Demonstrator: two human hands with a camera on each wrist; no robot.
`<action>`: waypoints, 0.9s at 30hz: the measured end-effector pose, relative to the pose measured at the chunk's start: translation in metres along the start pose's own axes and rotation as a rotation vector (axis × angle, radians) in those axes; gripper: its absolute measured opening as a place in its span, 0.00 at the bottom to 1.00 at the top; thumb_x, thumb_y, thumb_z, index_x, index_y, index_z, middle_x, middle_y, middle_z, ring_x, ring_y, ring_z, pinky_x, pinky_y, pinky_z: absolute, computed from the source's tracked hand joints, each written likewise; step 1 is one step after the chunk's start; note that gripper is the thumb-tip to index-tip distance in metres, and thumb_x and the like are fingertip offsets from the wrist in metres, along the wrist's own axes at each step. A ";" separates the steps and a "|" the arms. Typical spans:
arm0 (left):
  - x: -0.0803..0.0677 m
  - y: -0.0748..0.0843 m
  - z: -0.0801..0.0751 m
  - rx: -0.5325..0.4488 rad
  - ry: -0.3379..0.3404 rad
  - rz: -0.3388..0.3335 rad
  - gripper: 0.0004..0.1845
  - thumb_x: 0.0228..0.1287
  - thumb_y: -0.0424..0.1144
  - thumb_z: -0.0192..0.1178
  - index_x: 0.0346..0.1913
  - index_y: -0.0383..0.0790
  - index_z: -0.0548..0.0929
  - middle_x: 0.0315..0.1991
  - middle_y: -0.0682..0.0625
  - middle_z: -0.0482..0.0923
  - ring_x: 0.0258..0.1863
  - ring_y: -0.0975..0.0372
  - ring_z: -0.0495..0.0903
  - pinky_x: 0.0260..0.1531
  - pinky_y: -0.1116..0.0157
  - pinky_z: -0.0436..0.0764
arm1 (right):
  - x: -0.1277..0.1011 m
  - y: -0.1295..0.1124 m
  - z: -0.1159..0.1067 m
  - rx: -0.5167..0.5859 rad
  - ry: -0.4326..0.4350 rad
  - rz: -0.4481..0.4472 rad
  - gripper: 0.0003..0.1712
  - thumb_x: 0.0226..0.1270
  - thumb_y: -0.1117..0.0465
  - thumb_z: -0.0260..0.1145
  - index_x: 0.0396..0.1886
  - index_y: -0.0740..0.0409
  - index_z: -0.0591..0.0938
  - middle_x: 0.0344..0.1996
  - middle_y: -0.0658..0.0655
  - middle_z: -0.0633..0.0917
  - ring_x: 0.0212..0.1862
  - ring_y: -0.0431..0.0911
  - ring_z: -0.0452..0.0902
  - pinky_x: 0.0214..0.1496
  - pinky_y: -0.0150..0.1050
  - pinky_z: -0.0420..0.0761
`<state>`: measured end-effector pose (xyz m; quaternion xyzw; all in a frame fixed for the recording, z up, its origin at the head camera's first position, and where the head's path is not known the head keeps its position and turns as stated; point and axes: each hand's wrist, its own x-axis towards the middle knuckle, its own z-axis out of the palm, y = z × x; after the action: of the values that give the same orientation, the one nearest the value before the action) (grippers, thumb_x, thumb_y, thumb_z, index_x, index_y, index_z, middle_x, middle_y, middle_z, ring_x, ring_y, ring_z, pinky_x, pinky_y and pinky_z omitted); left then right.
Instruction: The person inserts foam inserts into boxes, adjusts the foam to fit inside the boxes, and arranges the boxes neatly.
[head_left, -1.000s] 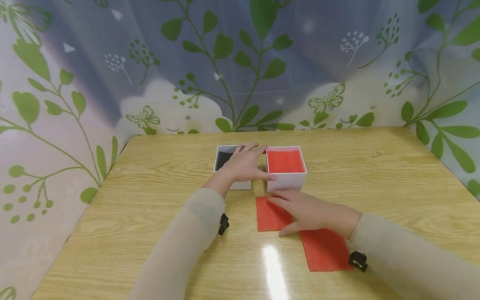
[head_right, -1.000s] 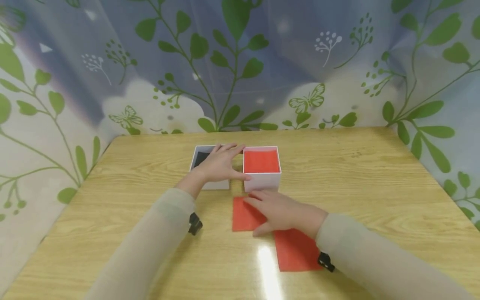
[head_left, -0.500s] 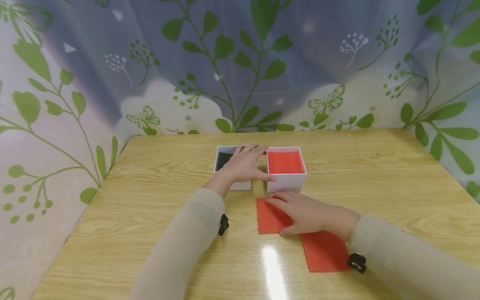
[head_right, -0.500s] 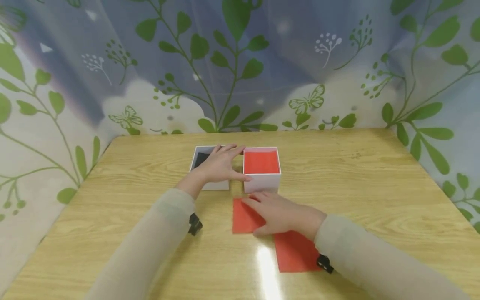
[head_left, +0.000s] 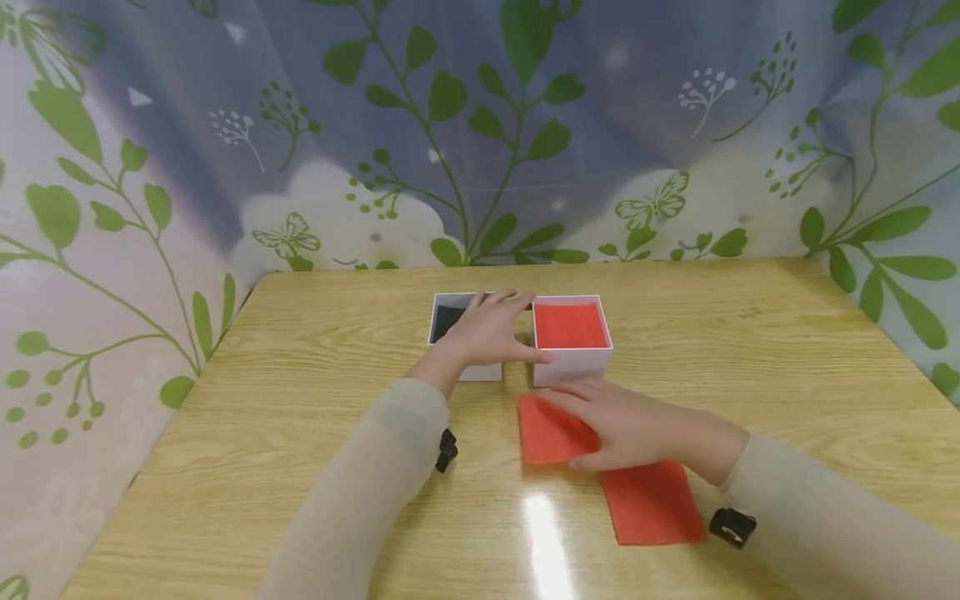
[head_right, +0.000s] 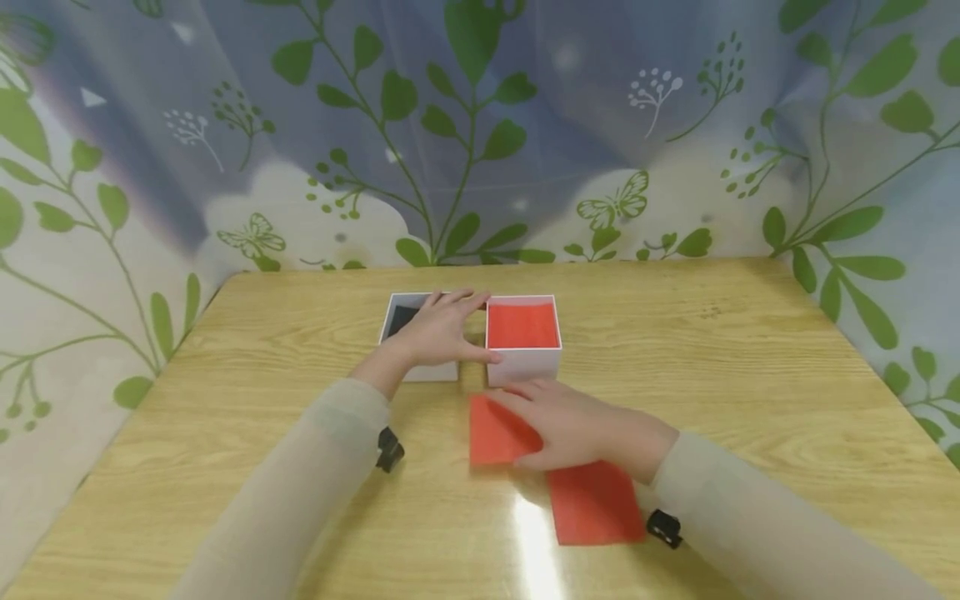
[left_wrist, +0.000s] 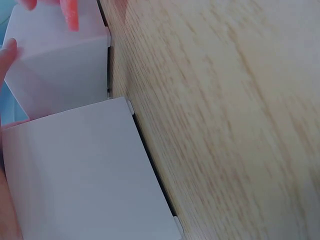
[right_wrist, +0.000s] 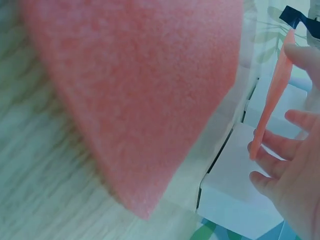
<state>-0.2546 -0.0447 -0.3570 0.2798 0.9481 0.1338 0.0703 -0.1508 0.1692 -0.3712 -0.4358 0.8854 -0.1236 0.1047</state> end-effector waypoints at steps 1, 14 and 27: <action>0.000 0.000 0.000 -0.001 0.002 0.000 0.55 0.46 0.72 0.58 0.73 0.48 0.52 0.68 0.54 0.61 0.71 0.58 0.46 0.67 0.51 0.38 | -0.001 0.000 -0.001 0.007 0.001 -0.001 0.46 0.59 0.43 0.64 0.72 0.57 0.58 0.68 0.60 0.61 0.68 0.57 0.54 0.64 0.57 0.58; -0.001 0.001 0.000 -0.011 -0.004 -0.005 0.55 0.46 0.72 0.58 0.73 0.48 0.52 0.68 0.54 0.60 0.71 0.59 0.45 0.68 0.52 0.37 | -0.019 -0.002 -0.012 -0.009 0.063 -0.028 0.45 0.57 0.45 0.65 0.70 0.58 0.61 0.65 0.58 0.65 0.65 0.56 0.59 0.63 0.57 0.62; -0.001 0.000 -0.001 0.005 -0.009 0.003 0.55 0.46 0.73 0.58 0.74 0.50 0.51 0.68 0.55 0.60 0.71 0.59 0.45 0.67 0.51 0.37 | -0.033 0.001 -0.026 -0.042 0.092 0.028 0.46 0.57 0.43 0.65 0.71 0.55 0.59 0.66 0.56 0.63 0.66 0.54 0.58 0.62 0.56 0.63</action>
<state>-0.2538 -0.0451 -0.3563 0.2820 0.9477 0.1305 0.0736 -0.1390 0.1993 -0.3444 -0.4193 0.8977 -0.1235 0.0564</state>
